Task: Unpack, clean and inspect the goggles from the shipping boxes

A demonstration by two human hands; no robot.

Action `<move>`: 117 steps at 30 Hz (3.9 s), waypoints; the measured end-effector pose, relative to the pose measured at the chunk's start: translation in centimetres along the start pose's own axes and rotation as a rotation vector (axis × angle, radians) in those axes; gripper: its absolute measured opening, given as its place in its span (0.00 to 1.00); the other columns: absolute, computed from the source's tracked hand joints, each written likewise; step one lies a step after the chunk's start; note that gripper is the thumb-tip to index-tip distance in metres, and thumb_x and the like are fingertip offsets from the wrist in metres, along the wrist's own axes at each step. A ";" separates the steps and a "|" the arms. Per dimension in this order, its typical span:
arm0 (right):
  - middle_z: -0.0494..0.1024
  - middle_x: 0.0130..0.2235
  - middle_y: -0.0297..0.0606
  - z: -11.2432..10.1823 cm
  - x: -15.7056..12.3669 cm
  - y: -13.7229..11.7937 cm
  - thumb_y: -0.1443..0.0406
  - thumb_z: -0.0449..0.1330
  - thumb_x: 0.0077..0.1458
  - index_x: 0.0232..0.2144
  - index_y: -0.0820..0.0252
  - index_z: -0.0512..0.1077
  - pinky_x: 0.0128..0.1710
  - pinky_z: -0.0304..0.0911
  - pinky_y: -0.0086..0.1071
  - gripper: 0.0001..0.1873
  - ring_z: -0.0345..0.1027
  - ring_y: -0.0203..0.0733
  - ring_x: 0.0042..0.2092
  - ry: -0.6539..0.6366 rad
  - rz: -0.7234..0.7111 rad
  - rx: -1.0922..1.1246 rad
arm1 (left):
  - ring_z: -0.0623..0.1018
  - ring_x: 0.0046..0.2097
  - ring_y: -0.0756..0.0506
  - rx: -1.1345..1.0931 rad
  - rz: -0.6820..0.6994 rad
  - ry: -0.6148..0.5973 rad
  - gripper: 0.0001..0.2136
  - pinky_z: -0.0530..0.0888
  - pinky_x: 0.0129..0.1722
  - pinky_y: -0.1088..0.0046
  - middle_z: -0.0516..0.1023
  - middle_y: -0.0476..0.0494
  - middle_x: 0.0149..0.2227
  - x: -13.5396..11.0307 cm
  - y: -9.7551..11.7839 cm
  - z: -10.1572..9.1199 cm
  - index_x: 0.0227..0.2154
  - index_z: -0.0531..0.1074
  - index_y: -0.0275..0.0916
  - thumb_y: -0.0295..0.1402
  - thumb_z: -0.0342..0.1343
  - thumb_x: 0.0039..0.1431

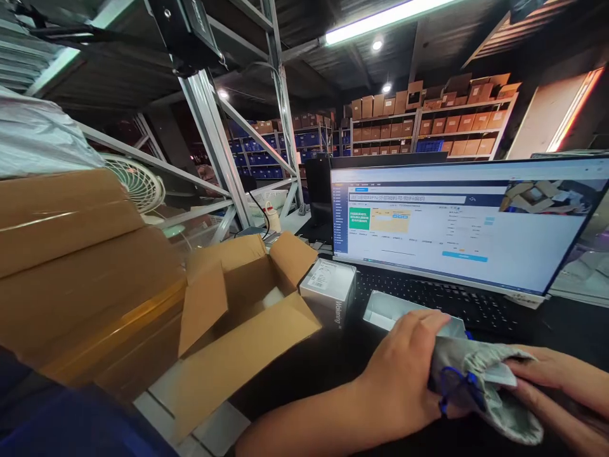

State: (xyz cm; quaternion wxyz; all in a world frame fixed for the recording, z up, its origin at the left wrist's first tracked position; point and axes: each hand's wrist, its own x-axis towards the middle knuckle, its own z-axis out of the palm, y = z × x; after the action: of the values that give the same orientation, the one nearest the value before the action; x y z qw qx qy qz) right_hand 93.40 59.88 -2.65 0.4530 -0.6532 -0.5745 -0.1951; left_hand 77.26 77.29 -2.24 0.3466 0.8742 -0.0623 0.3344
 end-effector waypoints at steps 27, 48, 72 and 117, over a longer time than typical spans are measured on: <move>0.80 0.48 0.42 -0.8 2.8 -3.2 0.69 0.56 0.61 0.38 0.55 0.78 0.43 0.74 0.31 0.10 0.78 0.43 0.44 -0.235 0.002 -0.057 | 0.67 0.62 0.38 0.177 -0.133 -0.012 0.36 0.66 0.63 0.55 0.67 0.38 0.61 0.4 0.2 -1.1 0.63 0.60 0.44 0.33 0.67 0.53; 0.79 0.47 0.44 -4.5 4.7 0.2 0.55 0.62 0.58 0.33 0.59 0.79 0.51 0.67 0.39 0.13 0.72 0.47 0.48 -0.172 0.406 0.280 | 0.75 0.34 0.47 -0.514 -0.594 0.528 0.18 0.70 0.34 0.76 0.80 0.47 0.31 1.7 -1.8 -1.8 0.37 0.80 0.36 0.48 0.63 0.56; 0.83 0.38 0.44 -9.8 -7.0 7.9 0.46 0.75 0.36 0.30 0.59 0.78 0.42 0.77 0.38 0.26 0.79 0.46 0.38 0.132 1.101 0.502 | 0.74 0.32 0.49 0.327 -0.178 0.418 0.10 0.68 0.33 0.76 0.77 0.51 0.30 3.4 1.0 -4.3 0.37 0.77 0.41 0.36 0.52 0.66; 0.68 0.53 0.46 1.8 -0.4 -4.7 0.69 0.62 0.58 0.51 0.56 0.74 0.53 0.62 0.43 0.18 0.62 0.48 0.53 -0.389 -0.004 0.223 | 0.80 0.51 0.40 -0.802 -0.858 0.621 0.24 0.77 0.52 0.66 0.81 0.40 0.47 -5.3 -0.2 -0.7 0.46 0.75 0.36 0.31 0.71 0.43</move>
State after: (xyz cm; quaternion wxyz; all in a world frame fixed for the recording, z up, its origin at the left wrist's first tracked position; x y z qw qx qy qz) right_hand 88.44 60.78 -2.10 0.4025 -0.6233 -0.6704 -0.0015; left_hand 72.89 77.27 -5.28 0.7494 0.4876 0.2745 0.3539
